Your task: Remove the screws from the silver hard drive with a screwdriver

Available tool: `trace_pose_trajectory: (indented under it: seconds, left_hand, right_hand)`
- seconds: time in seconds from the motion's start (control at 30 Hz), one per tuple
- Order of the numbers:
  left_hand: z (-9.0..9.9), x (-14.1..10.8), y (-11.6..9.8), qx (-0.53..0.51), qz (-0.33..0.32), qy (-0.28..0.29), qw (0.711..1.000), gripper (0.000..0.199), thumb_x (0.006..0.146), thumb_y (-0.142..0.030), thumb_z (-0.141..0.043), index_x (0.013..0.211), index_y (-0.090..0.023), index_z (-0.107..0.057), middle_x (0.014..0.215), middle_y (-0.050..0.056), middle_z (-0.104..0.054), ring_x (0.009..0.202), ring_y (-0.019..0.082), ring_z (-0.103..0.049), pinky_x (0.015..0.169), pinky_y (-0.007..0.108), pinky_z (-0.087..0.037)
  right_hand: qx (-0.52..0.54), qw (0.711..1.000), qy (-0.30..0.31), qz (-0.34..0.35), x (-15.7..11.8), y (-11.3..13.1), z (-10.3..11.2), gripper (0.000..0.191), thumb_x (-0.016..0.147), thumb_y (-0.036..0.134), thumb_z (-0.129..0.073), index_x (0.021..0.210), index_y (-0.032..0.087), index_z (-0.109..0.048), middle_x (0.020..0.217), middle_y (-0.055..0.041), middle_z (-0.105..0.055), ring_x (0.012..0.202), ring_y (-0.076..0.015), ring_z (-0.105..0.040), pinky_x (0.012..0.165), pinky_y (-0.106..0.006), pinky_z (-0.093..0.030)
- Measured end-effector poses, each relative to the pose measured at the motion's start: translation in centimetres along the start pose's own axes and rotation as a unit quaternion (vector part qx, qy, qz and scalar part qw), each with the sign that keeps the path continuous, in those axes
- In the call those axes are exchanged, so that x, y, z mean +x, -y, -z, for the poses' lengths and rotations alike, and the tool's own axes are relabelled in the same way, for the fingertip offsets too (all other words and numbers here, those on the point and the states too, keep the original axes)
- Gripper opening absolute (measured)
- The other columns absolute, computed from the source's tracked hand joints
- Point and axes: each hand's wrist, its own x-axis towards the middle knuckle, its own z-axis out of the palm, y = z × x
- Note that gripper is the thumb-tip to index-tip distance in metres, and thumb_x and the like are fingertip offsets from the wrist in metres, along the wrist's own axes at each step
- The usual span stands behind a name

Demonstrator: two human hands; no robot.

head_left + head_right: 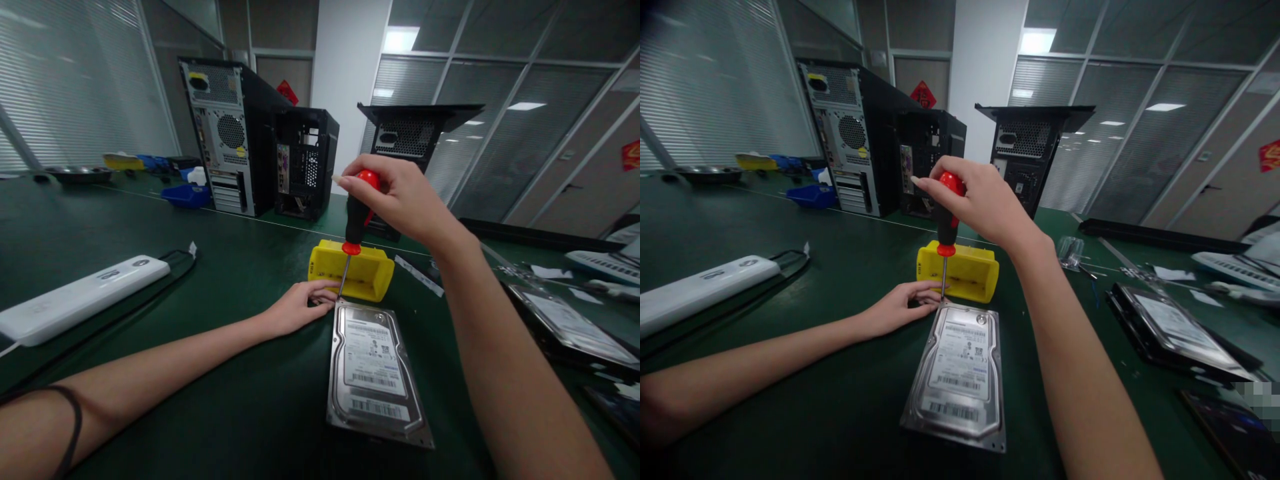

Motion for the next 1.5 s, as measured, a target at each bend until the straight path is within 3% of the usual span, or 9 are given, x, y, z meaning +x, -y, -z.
trace_pose_trajectory:
  seconds: [0.1, 0.27, 0.43, 0.63, 0.87, 1.03, 1.17, 1.27, 1.5]
  left_hand:
    - [0.0, 0.0, -0.2, -0.001, 0.003, 0.003, 1.0, 0.046, 0.084, -0.015, -0.057, 0.129, -0.012, -0.05, 0.11, 0.011, -0.069, 0.102, 0.019, -0.065, 0.094, 0.036, -0.048]
    - [-0.1, -0.1, -0.1, 0.001, 0.007, -0.003, 1.0, 0.045, 0.084, -0.015, -0.057, 0.128, -0.011, -0.05, 0.109, 0.011, -0.069, 0.101, 0.018, -0.065, 0.095, 0.037, -0.048]
    - [0.0, 0.0, 0.0, 0.003, 0.003, -0.003, 1.0, 0.046, 0.083, -0.014, -0.057, 0.129, -0.013, -0.05, 0.11, 0.01, -0.069, 0.101, 0.019, -0.065, 0.094, 0.036, -0.048]
    - [0.0, 0.0, -0.3, 0.003, -0.002, 0.001, 1.0, 0.045, 0.084, -0.013, -0.056, 0.129, -0.011, -0.05, 0.108, 0.01, -0.069, 0.1, 0.019, -0.065, 0.094, 0.035, -0.048]
    - [0.0, -0.1, -0.4, 0.006, 0.01, 0.0, 1.0, 0.046, 0.084, -0.012, -0.056, 0.129, -0.01, -0.049, 0.11, 0.012, -0.069, 0.102, 0.019, -0.065, 0.095, 0.036, -0.048]
    - [0.0, 0.0, -0.2, 0.008, 0.003, 0.001, 1.0, 0.045, 0.084, -0.015, -0.056, 0.129, -0.012, -0.05, 0.11, 0.011, -0.068, 0.102, 0.019, -0.065, 0.095, 0.036, -0.047]
    - [0.0, -0.1, -0.1, 0.007, 0.001, 0.003, 1.0, 0.045, 0.084, -0.014, -0.056, 0.129, -0.01, -0.05, 0.11, 0.012, -0.068, 0.101, 0.018, -0.064, 0.095, 0.035, -0.048]
    - [0.0, -0.1, -0.1, 0.011, -0.004, 0.002, 1.0, 0.045, 0.084, -0.014, -0.056, 0.129, -0.01, -0.05, 0.11, 0.011, -0.068, 0.101, 0.018, -0.064, 0.095, 0.035, -0.048]
    - [0.0, 0.0, -0.1, 0.004, -0.004, 0.003, 1.0, 0.045, 0.084, -0.014, -0.056, 0.129, -0.012, -0.05, 0.109, 0.011, -0.069, 0.101, 0.018, -0.065, 0.094, 0.036, -0.048]
  right_hand:
    - [-0.041, 0.999, -0.005, -0.018, -0.1, -0.4, -0.2, 0.051, 0.092, 0.057, -0.028, 0.089, 0.02, -0.062, 0.079, -0.0056, -0.06, 0.077, -0.0183, -0.055, 0.073, -0.032, -0.04]
    - [0.036, 0.999, 0.007, 0.02, -0.2, -0.5, 0.0, 0.043, 0.097, 0.043, -0.025, 0.105, 0.02, -0.06, 0.108, -0.0076, -0.061, 0.098, -0.0194, -0.055, 0.084, -0.032, -0.04]
    - [0.088, 0.995, 0.032, 0.021, 0.0, 0.3, 0.1, 0.043, 0.094, 0.049, -0.034, 0.101, 0.017, -0.062, 0.09, -0.0055, -0.063, 0.082, -0.0162, -0.056, 0.071, -0.028, -0.04]
    - [-0.048, 0.999, -0.006, -0.018, -0.1, -0.2, 0.3, 0.051, 0.09, 0.059, -0.033, 0.074, 0.018, -0.059, 0.069, -0.0046, -0.056, 0.068, -0.0165, -0.05, 0.065, -0.03, -0.035]
    - [-0.029, 0.999, 0.036, -0.017, -0.5, -0.4, 0.5, 0.036, 0.092, 0.05, -0.035, 0.104, 0.023, -0.056, 0.081, -0.0041, -0.061, 0.072, -0.0191, -0.054, 0.068, -0.032, -0.038]
    - [-0.021, 1.0, 0.016, -0.012, -0.5, -0.2, 0.2, 0.046, 0.089, 0.059, -0.035, 0.096, 0.021, -0.06, 0.081, -0.0044, -0.061, 0.08, -0.02, -0.057, 0.072, -0.032, -0.039]
    - [0.067, 0.997, 0.037, 0.014, -0.3, 0.0, 0.3, 0.046, 0.096, 0.047, -0.025, 0.108, 0.019, -0.059, 0.099, -0.0065, -0.063, 0.089, -0.0186, -0.057, 0.077, -0.031, -0.041]
    - [0.086, 0.995, 0.038, 0.032, 0.0, 0.0, 0.1, 0.04, 0.097, 0.041, -0.031, 0.115, 0.017, -0.058, 0.098, -0.0061, -0.064, 0.085, -0.0164, -0.057, 0.075, -0.029, -0.042]
    - [-0.085, 0.996, -0.003, -0.015, -0.1, -0.8, 0.1, 0.051, 0.092, 0.056, -0.03, 0.083, 0.017, -0.062, 0.07, -0.0048, -0.058, 0.064, -0.0154, -0.051, 0.063, -0.03, -0.036]
